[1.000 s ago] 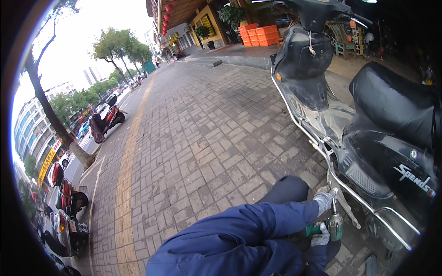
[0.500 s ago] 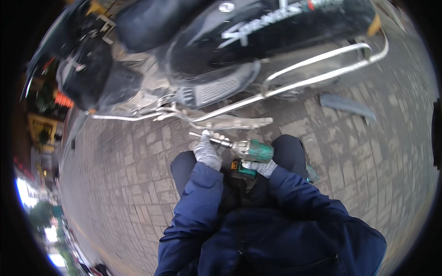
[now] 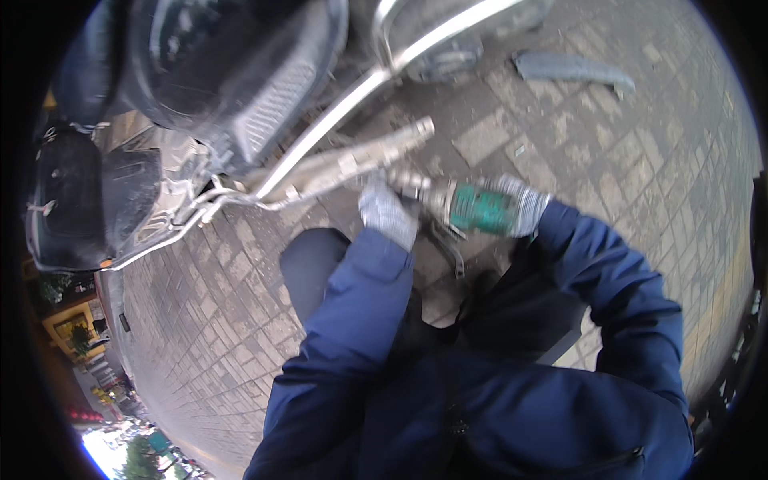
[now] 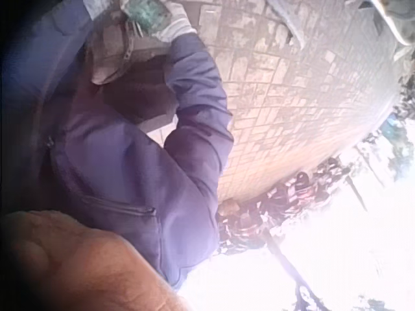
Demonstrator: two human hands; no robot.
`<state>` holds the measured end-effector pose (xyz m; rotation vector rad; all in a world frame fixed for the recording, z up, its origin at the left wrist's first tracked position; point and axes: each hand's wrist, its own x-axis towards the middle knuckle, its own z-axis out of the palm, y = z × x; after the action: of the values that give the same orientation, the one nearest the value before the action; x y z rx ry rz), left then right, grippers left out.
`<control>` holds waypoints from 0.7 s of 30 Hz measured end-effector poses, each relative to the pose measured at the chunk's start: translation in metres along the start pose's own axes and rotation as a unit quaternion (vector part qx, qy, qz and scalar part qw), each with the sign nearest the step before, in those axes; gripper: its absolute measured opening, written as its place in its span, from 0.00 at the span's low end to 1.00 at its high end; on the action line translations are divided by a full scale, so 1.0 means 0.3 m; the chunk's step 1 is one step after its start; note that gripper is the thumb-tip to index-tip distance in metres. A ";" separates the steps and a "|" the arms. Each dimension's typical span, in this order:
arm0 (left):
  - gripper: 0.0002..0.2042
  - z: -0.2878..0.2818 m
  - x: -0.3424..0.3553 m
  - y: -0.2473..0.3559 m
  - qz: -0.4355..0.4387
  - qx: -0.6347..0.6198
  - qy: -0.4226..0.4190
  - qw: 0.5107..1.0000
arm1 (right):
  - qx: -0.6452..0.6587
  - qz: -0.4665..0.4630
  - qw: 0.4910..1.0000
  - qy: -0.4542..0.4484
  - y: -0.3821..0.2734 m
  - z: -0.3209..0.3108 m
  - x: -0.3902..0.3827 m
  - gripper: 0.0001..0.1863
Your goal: The person uses a cordless impact driver to remove screws from the rear body panels and a chrome guard of a scooter. They detach the panels and the guard, placing them on the ground, then continue to remove fasteners from the rear fender area.
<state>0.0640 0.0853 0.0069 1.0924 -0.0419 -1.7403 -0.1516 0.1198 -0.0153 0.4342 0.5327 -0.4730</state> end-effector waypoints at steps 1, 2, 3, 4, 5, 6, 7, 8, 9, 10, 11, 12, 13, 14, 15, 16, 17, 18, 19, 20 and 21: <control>0.18 0.006 0.051 -0.023 -0.029 -0.018 -0.046 0.998 | -0.113 -0.048 0.992 0.041 -0.007 -0.016 -0.009 0.19; 0.18 0.024 0.114 -0.041 -0.030 -0.027 -0.114 0.993 | -0.230 -0.098 0.965 0.081 -0.018 -0.037 -0.020 0.20; 0.18 0.069 0.194 -0.066 -0.103 -0.150 -0.263 0.947 | -0.177 -0.103 0.951 0.230 -0.028 -0.058 -0.026 0.17; 0.18 0.084 0.233 -0.080 -0.112 -0.161 -0.270 0.943 | -0.196 -0.116 0.960 0.163 -0.037 -0.080 -0.021 0.16; 0.18 0.106 0.263 -0.090 -0.107 -0.174 -0.358 0.911 | -0.217 -0.134 0.962 0.092 -0.060 -0.093 -0.015 0.15; 0.19 0.134 0.288 -0.089 -0.053 -0.085 -0.315 0.944 | -0.239 -0.152 0.959 0.019 -0.069 -0.106 -0.009 0.15; 0.19 0.160 0.300 -0.079 -0.030 -0.072 -0.375 0.924 | -0.275 -0.205 0.939 0.010 -0.062 -0.122 -0.007 0.15; 0.18 0.189 0.301 -0.068 -0.010 -0.059 -0.434 0.899 | -0.307 -0.259 0.916 0.002 -0.059 -0.132 -0.007 0.15; 0.17 0.212 0.289 -0.054 -0.023 0.006 -0.328 0.944 | -0.341 -0.314 0.886 -0.007 -0.059 -0.136 -0.010 0.15; 0.16 0.235 0.267 -0.065 0.076 0.044 -0.246 0.965 | -0.369 -0.367 0.854 -0.016 -0.054 -0.137 -0.012 0.15; 0.16 0.252 0.245 -0.055 0.102 0.101 -0.221 0.965 | -0.392 -0.422 0.817 -0.024 -0.044 -0.136 -0.013 0.15; 0.17 0.267 0.222 -0.049 0.129 0.131 -0.265 0.946 | -0.381 -0.453 0.801 -0.093 -0.038 -0.129 -0.001 0.15; 0.16 0.279 0.203 -0.043 0.137 0.150 -0.243 0.949 | -0.319 -0.439 0.830 -0.126 -0.032 -0.122 0.012 0.16; 0.17 0.292 0.192 -0.033 0.159 0.203 -0.218 0.941 | -0.282 -0.440 0.834 -0.179 -0.029 -0.117 0.023 0.16; 0.18 0.297 0.183 -0.030 0.184 0.248 -0.205 0.929 | -0.370 -0.542 0.738 -0.154 -0.019 -0.115 0.048 0.17; 0.18 0.300 0.184 -0.022 0.210 0.290 -0.189 0.914 | -0.309 -0.510 0.791 -0.140 -0.016 -0.120 0.058 0.17; 0.19 0.294 0.184 -0.015 0.207 0.349 -0.145 0.902 | -0.235 -0.478 0.838 -0.124 -0.013 -0.130 0.070 0.18; 0.18 0.300 0.200 -0.011 0.236 0.356 -0.097 0.899 | -0.155 -0.449 0.874 -0.105 -0.010 -0.140 0.084 0.19; 0.17 0.307 0.215 0.004 0.240 0.336 -0.113 0.903 | -0.133 -0.432 0.877 -0.161 -0.017 -0.150 0.090 0.19; 0.17 0.319 0.235 0.020 0.239 0.318 -0.130 0.908 | -0.114 -0.418 0.871 -0.231 -0.024 -0.160 0.095 0.19; 0.16 0.328 0.253 0.036 0.252 0.311 -0.173 0.900 | -0.127 -0.407 0.864 -0.269 -0.037 -0.168 0.098 0.20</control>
<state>0.0014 -0.0216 0.0212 1.0622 -1.0755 -1.4373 -0.1539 0.1270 -0.0742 -0.2164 0.1994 -1.2775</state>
